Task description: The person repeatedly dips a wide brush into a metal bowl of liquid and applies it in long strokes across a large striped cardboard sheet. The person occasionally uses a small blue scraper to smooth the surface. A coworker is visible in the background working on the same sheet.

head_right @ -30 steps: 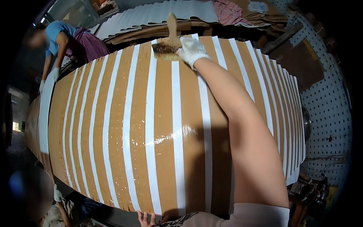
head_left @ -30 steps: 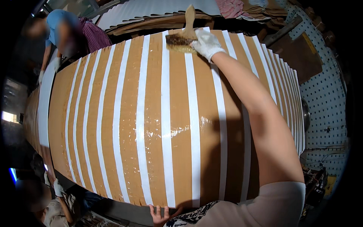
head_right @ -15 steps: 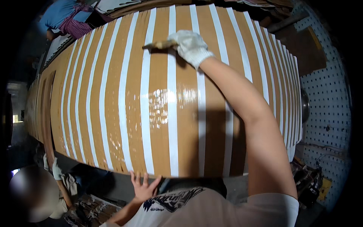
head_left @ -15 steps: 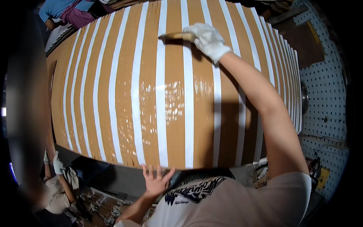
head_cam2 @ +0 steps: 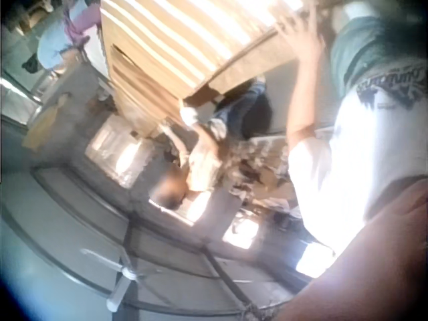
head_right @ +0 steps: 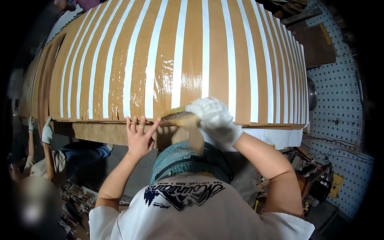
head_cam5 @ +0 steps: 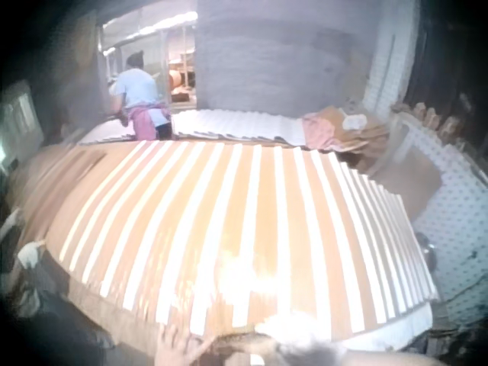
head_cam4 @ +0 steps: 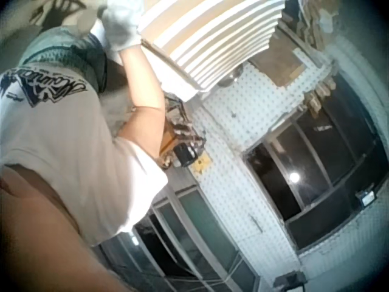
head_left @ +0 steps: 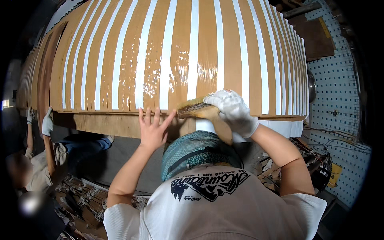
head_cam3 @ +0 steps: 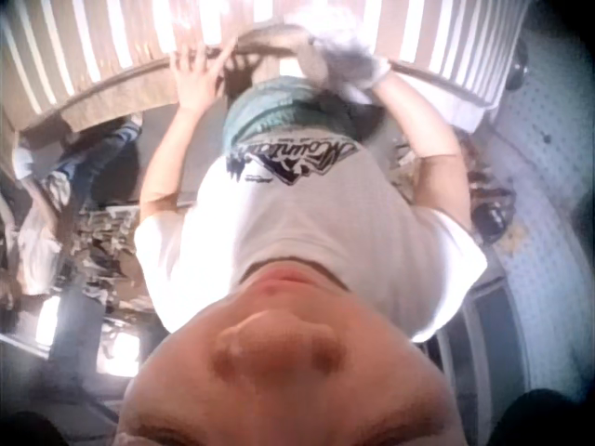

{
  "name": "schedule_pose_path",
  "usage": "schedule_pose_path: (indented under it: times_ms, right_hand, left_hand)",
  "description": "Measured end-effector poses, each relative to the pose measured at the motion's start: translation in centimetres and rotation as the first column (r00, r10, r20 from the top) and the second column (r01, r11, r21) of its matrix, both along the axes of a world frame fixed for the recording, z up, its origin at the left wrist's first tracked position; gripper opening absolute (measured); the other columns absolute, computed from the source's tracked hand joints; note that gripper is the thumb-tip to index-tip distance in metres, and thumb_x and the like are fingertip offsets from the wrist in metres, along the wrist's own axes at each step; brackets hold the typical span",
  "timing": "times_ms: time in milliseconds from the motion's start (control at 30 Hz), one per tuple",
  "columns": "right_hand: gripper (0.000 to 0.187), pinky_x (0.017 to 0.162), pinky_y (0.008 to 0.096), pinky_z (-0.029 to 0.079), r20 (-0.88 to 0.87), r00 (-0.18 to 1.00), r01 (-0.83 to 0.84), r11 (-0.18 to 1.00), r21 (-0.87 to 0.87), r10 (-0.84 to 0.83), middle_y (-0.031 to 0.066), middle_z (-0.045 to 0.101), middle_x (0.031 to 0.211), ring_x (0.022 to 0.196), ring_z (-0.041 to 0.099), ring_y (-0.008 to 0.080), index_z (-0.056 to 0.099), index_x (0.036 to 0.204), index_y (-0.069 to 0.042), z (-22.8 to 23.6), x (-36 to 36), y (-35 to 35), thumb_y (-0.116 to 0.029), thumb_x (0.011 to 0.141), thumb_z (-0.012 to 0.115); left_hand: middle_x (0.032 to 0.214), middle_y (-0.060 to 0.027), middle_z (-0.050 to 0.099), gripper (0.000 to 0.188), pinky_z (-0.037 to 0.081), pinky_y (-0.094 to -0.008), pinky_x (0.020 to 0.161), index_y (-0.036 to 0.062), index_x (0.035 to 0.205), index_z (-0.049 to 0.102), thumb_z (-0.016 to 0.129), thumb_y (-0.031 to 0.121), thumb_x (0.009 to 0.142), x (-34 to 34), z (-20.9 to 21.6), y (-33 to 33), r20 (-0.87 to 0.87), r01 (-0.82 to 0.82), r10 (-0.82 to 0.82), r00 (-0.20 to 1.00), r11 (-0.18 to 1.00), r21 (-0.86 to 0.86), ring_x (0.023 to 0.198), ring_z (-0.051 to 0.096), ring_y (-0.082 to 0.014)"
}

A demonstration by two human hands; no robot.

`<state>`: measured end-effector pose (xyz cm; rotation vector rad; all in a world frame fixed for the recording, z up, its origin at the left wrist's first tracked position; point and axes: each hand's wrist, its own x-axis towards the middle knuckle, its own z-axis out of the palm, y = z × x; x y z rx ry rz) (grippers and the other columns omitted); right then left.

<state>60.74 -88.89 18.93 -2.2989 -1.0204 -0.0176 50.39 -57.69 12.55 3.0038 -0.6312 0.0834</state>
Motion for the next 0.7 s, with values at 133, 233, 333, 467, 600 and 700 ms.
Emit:
schedule_pose_path:
  times_ms: [133, 233, 333, 467, 600, 700]
  right_hand:
    - [0.022, 0.078, 0.0383, 0.056, -0.253, 0.965, 0.106, 0.985, 0.137, -0.069, 0.0091, 0.071, 0.103, 0.092, 0.068, 0.0282, 0.073, 0.106, -0.011, 1.5, 1.4, -0.1, -0.014, 0.084, 0.074]
    - [0.022, 0.081, 0.0402, 0.055, 0.286, 0.943, 0.174, 0.985, 0.02, -0.172, 0.0124, 0.07, 0.097, 0.091, 0.067, 0.0319, 0.069, 0.106, -0.009, 2.7, 2.7, 1.5, -0.011, 0.084, 0.064]
    - [0.026, 0.085, 0.0422, 0.052, 0.215, 0.963, 0.199, 0.967, -0.158, -0.163, 0.0146, 0.069, 0.098, 0.096, 0.066, 0.0334, 0.069, 0.107, -0.008, 0.3, 0.9, 0.2, -0.015, 0.082, 0.068]
    - [0.038, 0.081, 0.0437, 0.054, -0.276, 0.827, 0.351, 0.833, -0.427, -0.49, 0.0171, 0.069, 0.09, 0.089, 0.067, 0.0366, 0.069, 0.104, -0.001, 5.1, -0.2, 1.2, -0.028, 0.079, 0.079]
    - [0.03, 0.076, 0.0434, 0.054, 0.023, 0.921, 0.387, 0.907, -0.167, -0.388, 0.0182, 0.066, 0.089, 0.084, 0.066, 0.035, 0.065, 0.091, -0.001, 5.2, 1.8, 3.6, -0.018, 0.074, 0.083]
    - [0.027, 0.075, 0.0434, 0.053, 0.564, 0.799, 0.154, 0.977, 0.146, -0.211, 0.0161, 0.065, 0.087, 0.083, 0.065, 0.0348, 0.064, 0.095, -0.002, 3.1, 3.1, 6.2, -0.015, 0.076, 0.077]
  left_hand:
    - [0.145, -0.0211, 0.037, 0.096, 0.013, -0.0693, 0.117, 0.0397, 0.151, 0.037, 0.079, 0.019, 0.067, -0.8, 0.5, 0.0, 0.006, -0.017, 0.018, 1.0, 0.998, -0.06, 0.136, 0.029, -0.0491]
    - [0.159, -0.0184, 0.022, 0.094, 0.016, -0.0651, 0.118, 0.0368, 0.151, 0.039, 0.074, 0.015, 0.067, -2.2, 0.8, -0.1, -0.046, -0.062, 0.055, 0.997, 0.985, -0.162, 0.146, 0.016, -0.0477]
    - [0.164, -0.0165, 0.015, 0.094, 0.014, -0.0598, 0.121, 0.0304, 0.153, 0.035, 0.076, 0.017, 0.07, -3.9, 1.1, 0.2, -0.147, -0.023, 0.0, 0.989, 0.988, -0.153, 0.15, 0.013, -0.0434]
    - [0.155, -0.0155, 0.033, 0.079, 0.02, -0.0593, 0.119, 0.0251, 0.149, 0.043, 0.069, 0.015, 0.076, -5.4, 0.1, 2.1, 0.006, -0.159, 0.172, 0.985, 0.922, -0.354, 0.145, 0.026, -0.0415]
    - [0.141, -0.0125, 0.046, 0.066, 0.025, -0.0615, 0.115, 0.0261, 0.141, 0.055, 0.067, 0.016, 0.077, -3.2, 0.7, 3.4, 0.204, -0.215, 0.322, 0.925, 0.883, -0.417, 0.133, 0.039, -0.0388]
    - [0.138, -0.008, 0.048, 0.071, 0.023, -0.0629, 0.116, 0.034, 0.141, 0.054, 0.068, 0.018, 0.073, -2.4, 0.6, 3.4, 0.172, -0.141, 0.204, 0.964, 0.936, -0.322, 0.13, 0.04, -0.0364]
